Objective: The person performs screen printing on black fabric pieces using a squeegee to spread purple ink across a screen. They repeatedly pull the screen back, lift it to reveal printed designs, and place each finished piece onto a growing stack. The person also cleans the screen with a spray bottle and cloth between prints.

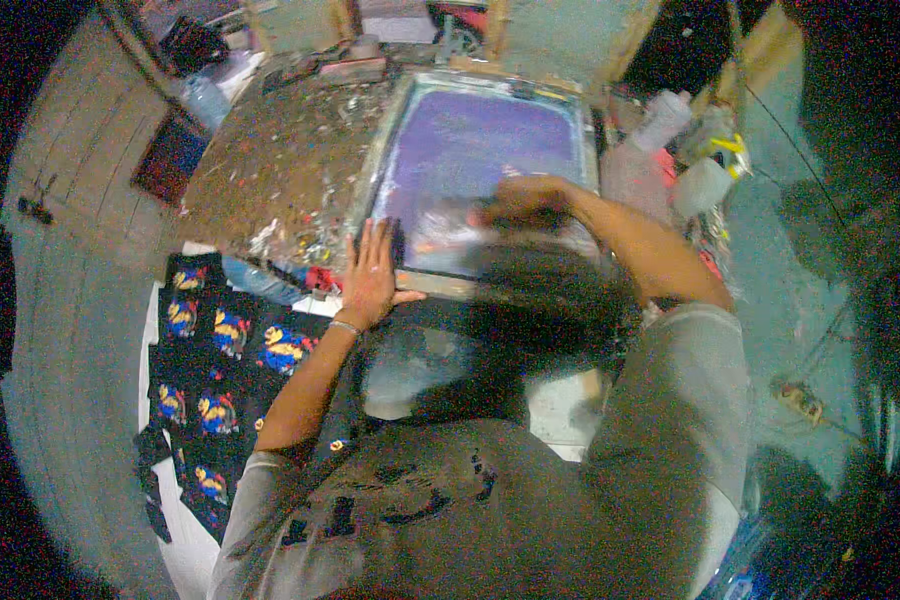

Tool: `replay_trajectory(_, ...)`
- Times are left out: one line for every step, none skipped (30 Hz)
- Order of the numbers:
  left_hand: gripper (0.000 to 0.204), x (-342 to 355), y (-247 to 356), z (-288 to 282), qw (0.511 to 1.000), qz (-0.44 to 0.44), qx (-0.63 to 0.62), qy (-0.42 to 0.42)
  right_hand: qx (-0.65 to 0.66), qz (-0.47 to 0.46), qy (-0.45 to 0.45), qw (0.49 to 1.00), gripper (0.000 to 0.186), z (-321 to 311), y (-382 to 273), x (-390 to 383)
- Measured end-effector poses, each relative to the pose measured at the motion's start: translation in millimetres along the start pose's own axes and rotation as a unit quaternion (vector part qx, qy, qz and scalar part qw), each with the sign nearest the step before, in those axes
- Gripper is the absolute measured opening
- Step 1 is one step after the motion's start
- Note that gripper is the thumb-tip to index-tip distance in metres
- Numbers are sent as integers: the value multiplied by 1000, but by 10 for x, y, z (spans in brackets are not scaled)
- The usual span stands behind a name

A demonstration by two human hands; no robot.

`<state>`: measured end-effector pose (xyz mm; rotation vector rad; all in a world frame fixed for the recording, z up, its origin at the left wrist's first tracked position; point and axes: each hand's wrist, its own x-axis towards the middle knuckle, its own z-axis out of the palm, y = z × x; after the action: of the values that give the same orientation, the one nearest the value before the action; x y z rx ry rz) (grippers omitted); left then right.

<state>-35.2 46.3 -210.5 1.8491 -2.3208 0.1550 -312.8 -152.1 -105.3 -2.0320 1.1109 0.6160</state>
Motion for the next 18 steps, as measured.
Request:
replay_trajectory(135, 16, -45, -16, 1000, -5, 11, 4, 7, 36, -35, 999, 78, -214, -194, -55)
replay_trajectory(134, 72, -36, -41, 1000, 6, 2, 5, 66, 21, 29, 997, 75, -332, -229, -126)
replay_trajectory(134, 132, -19, -68, 1000, 14, -5, 6, 123, 1, 92, 988, 72, -431, -270, -182)
replay_trajectory(134, 111, -30, -80, 1000, 9, -8, 0, 191, -28, 114, 975, 70, -493, -385, -145)
replay_trajectory(133, 74, -25, -75, 1000, -2, -16, -8, 255, -57, 133, 956, 68, -552, -493, -125)
replay_trajectory(131, 82, -30, -66, 1000, 5, -16, 6, 331, -83, 119, 932, 67, -626, -610, -141)
replay_trajectory(129, 91, -40, -51, 1000, 7, -19, 16, 403, -104, 105, 903, 67, -738, -688, -121)
replay_trajectory(128, 95, -28, -30, 999, 14, -24, 23, 506, -127, 69, 850, 52, -846, -655, 58)
replay_trajectory(127, 96, -37, -15, 999, 20, -27, 31, 532, -156, 99, 826, 50, -899, -673, 281)
replay_trajectory(124, 82, -48, -28, 999, 27, -17, 39, 561, -181, 129, 798, 47, -903, -793, 430)
replay_trajectory(123, 69, -64, -33, 999, 21, -29, 35, 588, -206, 159, 766, 45, -918, -928, 588)
replay_trajectory(122, 56, -83, -34, 999, 16, -39, 31, 628, -222, 165, 727, 40, -949, -1086, 765)
replay_trajectory(121, 59, -85, -36, 998, 19, -53, 27, 654, -239, 152, 701, 39, -1011, -1110, 998)
replay_trajectory(120, 77, -80, -34, 998, 26, -59, 28, 681, -255, 142, 672, 38, -1105, -1070, 1312)
replay_trajectory(119, 58, -90, -41, 998, 24, -58, 14, 706, -272, 125, 642, 37, -1174, -1111, 1586)
replay_trajectory(119, 38, -111, -44, 998, 18, -56, 1, 727, -257, 139, 622, 34, -1223, -1270, 1780)
replay_trajectory(118, 70, -109, -61, 998, 20, -58, -7, 737, -272, 140, 603, 34, -1326, -1275, 1970)
replay_trajectory(115, 90, -103, -98, 995, 16, -92, -16, 746, -286, 141, 585, 34, -1416, -1292, 2173)
